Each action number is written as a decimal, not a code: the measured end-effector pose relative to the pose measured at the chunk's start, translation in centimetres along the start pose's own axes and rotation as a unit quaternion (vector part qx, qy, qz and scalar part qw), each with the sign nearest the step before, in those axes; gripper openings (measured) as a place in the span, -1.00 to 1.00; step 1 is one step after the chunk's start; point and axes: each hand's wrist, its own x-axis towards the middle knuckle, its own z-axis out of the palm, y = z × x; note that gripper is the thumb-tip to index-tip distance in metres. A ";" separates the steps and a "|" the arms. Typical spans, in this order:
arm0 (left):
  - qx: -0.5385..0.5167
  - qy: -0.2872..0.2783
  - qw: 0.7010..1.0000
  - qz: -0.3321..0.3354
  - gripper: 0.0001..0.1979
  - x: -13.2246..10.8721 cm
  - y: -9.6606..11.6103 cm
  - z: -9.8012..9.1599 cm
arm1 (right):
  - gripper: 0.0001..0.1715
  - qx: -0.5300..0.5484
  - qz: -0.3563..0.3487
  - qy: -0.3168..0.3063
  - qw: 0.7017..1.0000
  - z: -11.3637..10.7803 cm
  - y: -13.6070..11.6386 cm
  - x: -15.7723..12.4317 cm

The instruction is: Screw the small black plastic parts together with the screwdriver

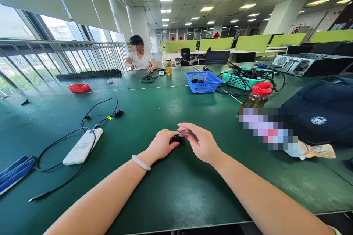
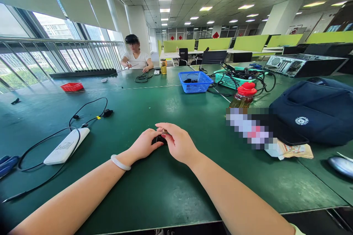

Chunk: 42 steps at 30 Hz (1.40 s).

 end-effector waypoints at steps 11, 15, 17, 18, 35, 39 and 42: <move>-0.002 -0.004 1.000 0.004 -0.65 -0.1 0.1 -0.1 | -0.90 -0.027 0.053 0.071 0.996 -0.3 0.3 0.3; -0.003 -0.003 1.000 0.006 -0.65 -0.1 0.2 -0.2 | -0.91 0.010 0.094 0.104 0.990 -0.6 0.9 0.6; -0.004 -0.003 1.000 0.007 -0.66 -0.1 0.3 -0.2 | -0.86 0.027 0.117 0.121 0.985 -0.7 1.3 0.7; -0.004 -0.004 1.000 0.005 -0.65 -0.1 0.3 -0.2 | -0.85 0.033 0.127 0.129 0.983 -0.6 1.6 0.7; -0.001 0.006 1.000 0.008 -0.62 -0.1 0.1 0.1 | -0.79 -0.029 0.025 0.071 0.997 -0.6 0.7 0.3; -0.004 0.007 1.000 0.009 -0.62 -0.1 -0.2 0.1 | -0.79 -0.037 0.019 0.075 0.996 -0.6 0.9 0.3; -0.007 0.005 1.000 0.010 -0.61 -0.1 -0.2 0.1 | -0.78 -0.024 0.028 0.081 0.996 -0.6 0.9 0.3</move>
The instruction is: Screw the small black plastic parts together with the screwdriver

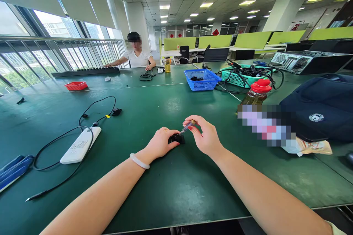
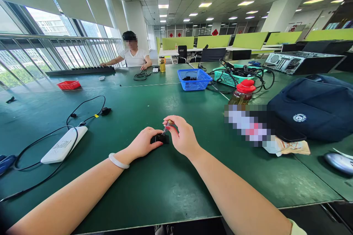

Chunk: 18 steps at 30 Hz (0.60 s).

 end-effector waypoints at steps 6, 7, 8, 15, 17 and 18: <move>0.002 0.005 1.000 0.019 -0.73 0.1 -0.1 0.1 | -0.76 -0.041 -0.144 -0.077 0.986 0.3 -1.1 -0.2; 0.002 0.003 1.000 0.028 -0.76 0.1 -0.2 0.2 | -0.76 -0.044 -0.175 -0.100 0.978 0.4 -1.4 -0.3; 0.003 0.000 0.999 0.036 -0.78 0.1 -0.3 0.3 | -0.77 -0.048 -0.201 -0.122 0.971 0.6 -1.7 -0.5; 0.016 0.003 0.999 0.035 -0.78 0.1 -0.4 0.4 | -0.77 -0.036 -0.178 -0.120 0.976 1.1 -1.6 -0.5; 0.006 0.010 1.000 0.017 -0.73 0.1 0.0 0.2 | -0.79 -0.025 -0.078 -0.039 0.996 0.8 -0.7 -0.3; 0.000 0.010 1.000 0.008 -0.70 0.1 0.2 0.0 | -0.81 -0.016 -0.029 0.005 0.999 0.7 -0.2 -0.3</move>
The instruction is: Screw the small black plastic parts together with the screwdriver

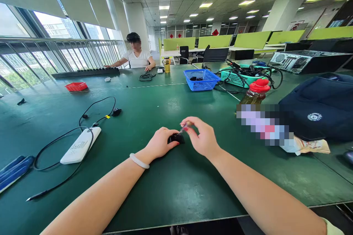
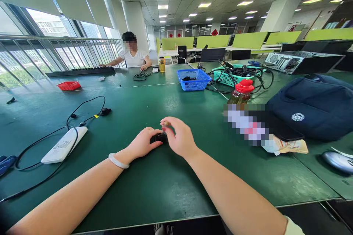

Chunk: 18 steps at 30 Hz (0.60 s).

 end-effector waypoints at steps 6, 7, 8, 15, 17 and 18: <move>-0.005 -0.006 1.000 -0.003 -0.67 0.0 0.5 -0.3 | -0.83 0.016 0.014 0.077 0.997 -0.4 0.5 -0.2; -0.003 -0.004 1.000 -0.001 -0.66 0.0 0.4 -0.2 | -0.80 0.000 -0.022 0.068 0.997 -0.5 0.1 -0.2; -0.002 -0.003 1.000 0.000 -0.65 -0.1 0.3 -0.1 | -0.78 -0.013 -0.057 0.059 0.997 -0.5 -0.4 -0.2; 0.003 -0.010 1.000 -0.002 -0.66 -0.2 0.2 -0.1 | -0.79 0.021 -0.035 0.056 0.998 -0.8 -0.5 -0.4; 0.001 -0.012 1.000 0.000 -0.66 -0.1 0.2 -0.1 | -0.81 0.047 -0.008 0.048 0.998 -0.7 0.0 -0.5; 0.000 -0.014 1.000 0.000 -0.65 -0.1 0.2 -0.1 | -0.81 0.056 -0.001 0.042 0.998 -0.7 0.2 -0.5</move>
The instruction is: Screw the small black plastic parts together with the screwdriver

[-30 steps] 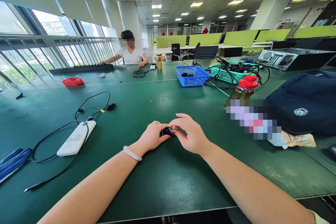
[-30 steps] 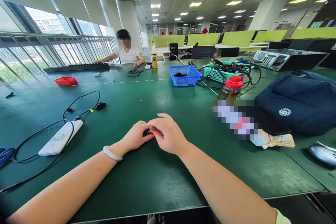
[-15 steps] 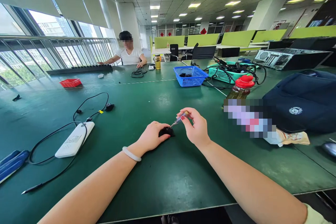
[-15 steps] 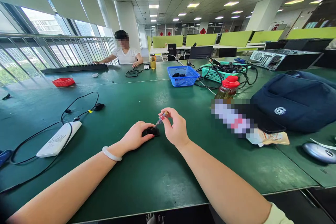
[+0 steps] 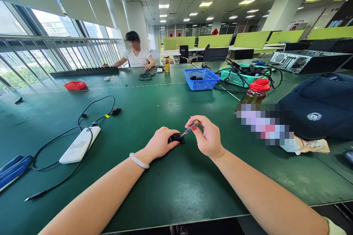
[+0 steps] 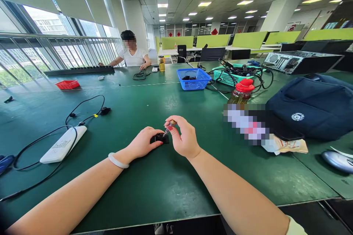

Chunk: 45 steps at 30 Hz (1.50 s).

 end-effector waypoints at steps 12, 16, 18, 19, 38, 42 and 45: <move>0.001 -0.001 1.000 -0.009 -0.67 0.0 0.5 -0.3 | -0.76 -0.049 -0.090 -0.047 0.994 -0.2 -1.3 0.5; -0.006 -0.001 1.000 0.012 -0.74 0.0 0.4 -0.2 | -0.74 -0.071 -0.198 -0.105 0.972 0.2 -1.4 0.3; -0.004 -0.001 1.000 0.015 -0.70 0.1 0.1 -0.1 | -0.82 -0.086 -0.264 -0.164 0.946 0.8 -1.7 0.0; -0.001 -0.003 1.000 0.013 -0.67 0.1 0.0 0.0 | -0.86 -0.097 -0.296 -0.198 0.929 1.2 -1.9 -0.2; -0.021 -0.021 0.998 -0.058 -0.31 0.0 0.1 -0.2 | -0.76 0.080 0.190 0.092 0.974 0.4 3.0 0.7; -0.027 -0.026 0.998 -0.054 -0.29 -0.1 0.0 -0.2 | -0.74 0.048 0.234 0.108 0.965 0.3 3.3 0.7; -0.023 -0.023 0.998 -0.052 -0.31 -0.1 0.0 -0.1 | -0.72 0.046 0.226 0.131 0.964 0.1 3.1 0.8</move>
